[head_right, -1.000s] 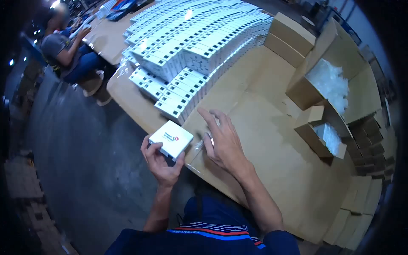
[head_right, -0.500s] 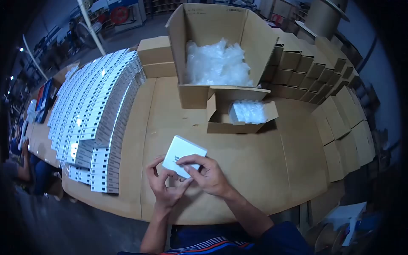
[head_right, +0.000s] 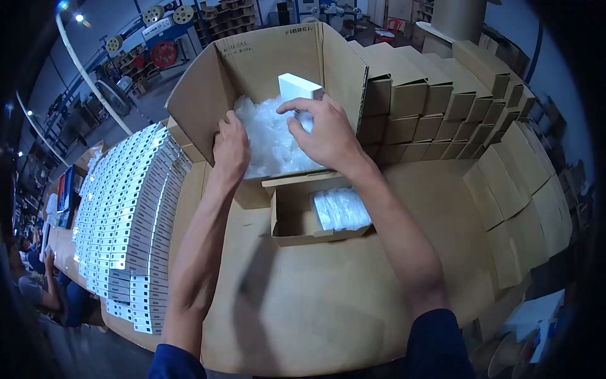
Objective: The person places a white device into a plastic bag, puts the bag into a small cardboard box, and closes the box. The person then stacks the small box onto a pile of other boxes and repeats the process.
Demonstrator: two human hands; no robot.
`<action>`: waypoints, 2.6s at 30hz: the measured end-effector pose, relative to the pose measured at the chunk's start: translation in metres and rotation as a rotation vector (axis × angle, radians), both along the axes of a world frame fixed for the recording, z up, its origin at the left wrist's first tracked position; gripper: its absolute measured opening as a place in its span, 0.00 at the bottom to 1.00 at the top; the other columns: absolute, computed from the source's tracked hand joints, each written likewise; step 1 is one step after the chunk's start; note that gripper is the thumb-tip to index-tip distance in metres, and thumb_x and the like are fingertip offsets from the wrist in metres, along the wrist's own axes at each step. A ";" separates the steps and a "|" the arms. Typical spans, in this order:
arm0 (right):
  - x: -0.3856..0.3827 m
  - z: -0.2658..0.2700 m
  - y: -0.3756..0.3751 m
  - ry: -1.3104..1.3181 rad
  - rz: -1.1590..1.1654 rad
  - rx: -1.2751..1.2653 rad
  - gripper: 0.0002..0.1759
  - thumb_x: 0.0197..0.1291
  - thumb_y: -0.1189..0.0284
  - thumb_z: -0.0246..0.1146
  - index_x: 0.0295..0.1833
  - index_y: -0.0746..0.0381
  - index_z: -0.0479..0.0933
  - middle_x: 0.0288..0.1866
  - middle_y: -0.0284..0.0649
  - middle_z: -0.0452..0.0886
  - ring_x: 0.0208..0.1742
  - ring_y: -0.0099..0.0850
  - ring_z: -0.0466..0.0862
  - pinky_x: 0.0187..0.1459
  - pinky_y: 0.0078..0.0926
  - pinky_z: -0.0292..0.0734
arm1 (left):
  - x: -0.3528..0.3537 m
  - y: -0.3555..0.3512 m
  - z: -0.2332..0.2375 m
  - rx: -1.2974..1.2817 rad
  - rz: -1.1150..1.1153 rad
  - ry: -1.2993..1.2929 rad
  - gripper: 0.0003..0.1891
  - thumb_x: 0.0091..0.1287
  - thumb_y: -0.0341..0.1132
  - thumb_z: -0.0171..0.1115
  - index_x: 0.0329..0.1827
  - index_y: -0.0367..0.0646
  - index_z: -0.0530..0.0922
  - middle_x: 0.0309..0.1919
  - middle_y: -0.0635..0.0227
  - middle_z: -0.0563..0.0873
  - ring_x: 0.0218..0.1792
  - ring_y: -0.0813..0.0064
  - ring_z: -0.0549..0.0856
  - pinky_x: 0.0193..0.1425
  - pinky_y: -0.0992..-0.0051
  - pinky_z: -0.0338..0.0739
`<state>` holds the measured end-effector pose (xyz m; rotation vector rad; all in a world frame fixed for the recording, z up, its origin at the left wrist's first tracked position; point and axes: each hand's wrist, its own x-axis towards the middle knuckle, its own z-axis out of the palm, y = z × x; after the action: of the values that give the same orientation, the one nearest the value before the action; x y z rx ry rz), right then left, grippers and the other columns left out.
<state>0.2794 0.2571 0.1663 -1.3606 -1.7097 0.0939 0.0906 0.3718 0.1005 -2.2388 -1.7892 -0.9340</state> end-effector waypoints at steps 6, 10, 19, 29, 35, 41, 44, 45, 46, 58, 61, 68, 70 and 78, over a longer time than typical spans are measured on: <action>0.022 -0.018 0.068 -0.028 0.097 0.007 0.18 0.58 0.63 0.73 0.54 0.53 0.90 0.45 0.51 0.87 0.53 0.46 0.84 0.61 0.43 0.79 | -0.018 0.000 0.029 -0.027 -0.303 -0.371 0.11 0.68 0.30 0.70 0.49 0.34 0.83 0.33 0.59 0.90 0.39 0.68 0.91 0.49 0.66 0.85; 0.023 -0.021 0.080 -0.016 0.158 -0.035 0.27 0.52 0.56 0.80 0.56 0.58 0.89 0.44 0.49 0.87 0.53 0.47 0.83 0.62 0.42 0.78 | -0.022 -0.008 0.045 -0.162 -0.407 -0.511 0.14 0.74 0.36 0.68 0.56 0.36 0.84 0.38 0.66 0.90 0.42 0.73 0.90 0.51 0.69 0.85; 0.002 -0.019 0.032 0.146 0.092 0.101 0.18 0.63 0.63 0.75 0.40 0.71 0.87 0.44 0.56 0.83 0.45 0.51 0.84 0.50 0.43 0.78 | 0.008 -0.047 0.039 -0.053 -0.299 -0.892 0.25 0.75 0.48 0.69 0.60 0.32 0.77 0.43 0.56 0.88 0.44 0.74 0.86 0.49 0.73 0.82; -0.029 -0.077 -0.123 0.763 0.260 -0.163 0.22 0.73 0.59 0.70 0.33 0.66 0.79 0.27 0.27 0.72 0.31 0.18 0.67 0.31 0.24 0.63 | -0.005 -0.216 -0.013 0.098 -0.367 -1.081 0.09 0.82 0.34 0.57 0.45 0.37 0.75 0.23 0.77 0.75 0.25 0.89 0.71 0.26 0.80 0.64; -0.080 -0.150 -0.239 0.791 0.302 -0.274 0.15 0.66 0.64 0.76 0.43 0.67 0.87 0.44 0.40 0.80 0.35 0.23 0.74 0.37 0.25 0.72 | -0.040 -0.295 -0.038 -0.055 -0.265 -1.190 0.09 0.83 0.36 0.56 0.47 0.39 0.70 0.21 0.78 0.75 0.21 0.91 0.70 0.23 0.82 0.61; -0.092 -0.155 -0.297 0.795 0.292 -0.377 0.15 0.67 0.65 0.75 0.43 0.68 0.87 0.45 0.39 0.79 0.36 0.22 0.75 0.35 0.24 0.72 | -0.079 -0.343 -0.066 -0.077 -0.307 -1.223 0.10 0.84 0.35 0.55 0.43 0.44 0.65 0.22 0.84 0.66 0.21 0.94 0.61 0.23 0.84 0.51; -0.099 -0.147 -0.305 0.838 0.282 -0.311 0.14 0.66 0.66 0.76 0.46 0.68 0.87 0.46 0.40 0.81 0.38 0.23 0.77 0.36 0.23 0.73 | -0.083 -0.369 -0.079 -0.076 -0.321 -1.169 0.10 0.84 0.35 0.55 0.43 0.44 0.65 0.23 0.84 0.67 0.22 0.94 0.62 0.24 0.84 0.51; -0.095 -0.145 -0.308 0.808 0.266 -0.368 0.15 0.65 0.67 0.77 0.47 0.69 0.87 0.47 0.41 0.83 0.42 0.25 0.80 0.41 0.24 0.75 | -0.090 -0.377 -0.081 -0.111 -0.343 -1.116 0.09 0.84 0.35 0.55 0.46 0.43 0.67 0.29 0.76 0.73 0.28 0.91 0.68 0.29 0.85 0.60; -0.099 -0.144 -0.312 0.783 0.203 -0.328 0.14 0.64 0.68 0.77 0.47 0.69 0.87 0.47 0.42 0.83 0.43 0.26 0.80 0.42 0.25 0.76 | -0.091 -0.379 -0.083 -0.048 -0.324 -1.092 0.08 0.83 0.35 0.56 0.48 0.41 0.67 0.33 0.73 0.75 0.31 0.88 0.70 0.32 0.83 0.63; -0.118 -0.125 -0.316 0.318 0.012 -0.034 0.13 0.52 0.79 0.79 0.42 0.70 0.86 0.63 0.57 0.80 0.58 0.49 0.86 0.57 0.37 0.83 | -0.101 -0.384 -0.037 0.265 -0.455 -0.285 0.16 0.53 0.25 0.80 0.45 0.43 0.87 0.45 0.63 0.84 0.48 0.60 0.84 0.54 0.61 0.80; -0.115 -0.126 -0.316 0.299 -0.012 -0.050 0.13 0.51 0.81 0.78 0.42 0.70 0.86 0.63 0.58 0.80 0.58 0.50 0.86 0.57 0.37 0.83 | -0.096 -0.380 -0.049 0.246 -0.504 -0.395 0.16 0.52 0.19 0.78 0.42 0.43 0.85 0.42 0.63 0.86 0.46 0.59 0.85 0.53 0.62 0.80; -0.108 -0.125 -0.314 0.265 0.050 -0.127 0.12 0.54 0.79 0.77 0.43 0.70 0.85 0.63 0.59 0.79 0.59 0.51 0.85 0.58 0.40 0.82 | -0.092 -0.380 -0.042 0.112 -0.569 -0.246 0.15 0.53 0.19 0.74 0.41 0.42 0.80 0.36 0.64 0.87 0.45 0.62 0.86 0.55 0.61 0.74; -0.104 -0.127 -0.313 0.268 0.122 -0.181 0.12 0.55 0.77 0.78 0.43 0.71 0.85 0.62 0.59 0.80 0.59 0.51 0.85 0.58 0.40 0.81 | -0.096 -0.372 -0.047 0.083 -0.588 -0.280 0.13 0.59 0.19 0.74 0.43 0.41 0.79 0.36 0.63 0.87 0.42 0.68 0.86 0.41 0.69 0.77; -0.094 -0.149 -0.330 0.340 0.073 -0.516 0.13 0.60 0.68 0.77 0.42 0.66 0.87 0.46 0.52 0.82 0.48 0.48 0.84 0.51 0.39 0.79 | -0.113 -0.343 -0.077 -0.384 -0.509 -1.109 0.15 0.76 0.27 0.64 0.59 0.39 0.69 0.25 0.69 0.81 0.28 0.79 0.84 0.34 0.80 0.78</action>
<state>0.1850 -0.0724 0.0176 -1.5379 -1.4955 0.8094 -0.0222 0.0285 0.0234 -2.7124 -1.7926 -2.4997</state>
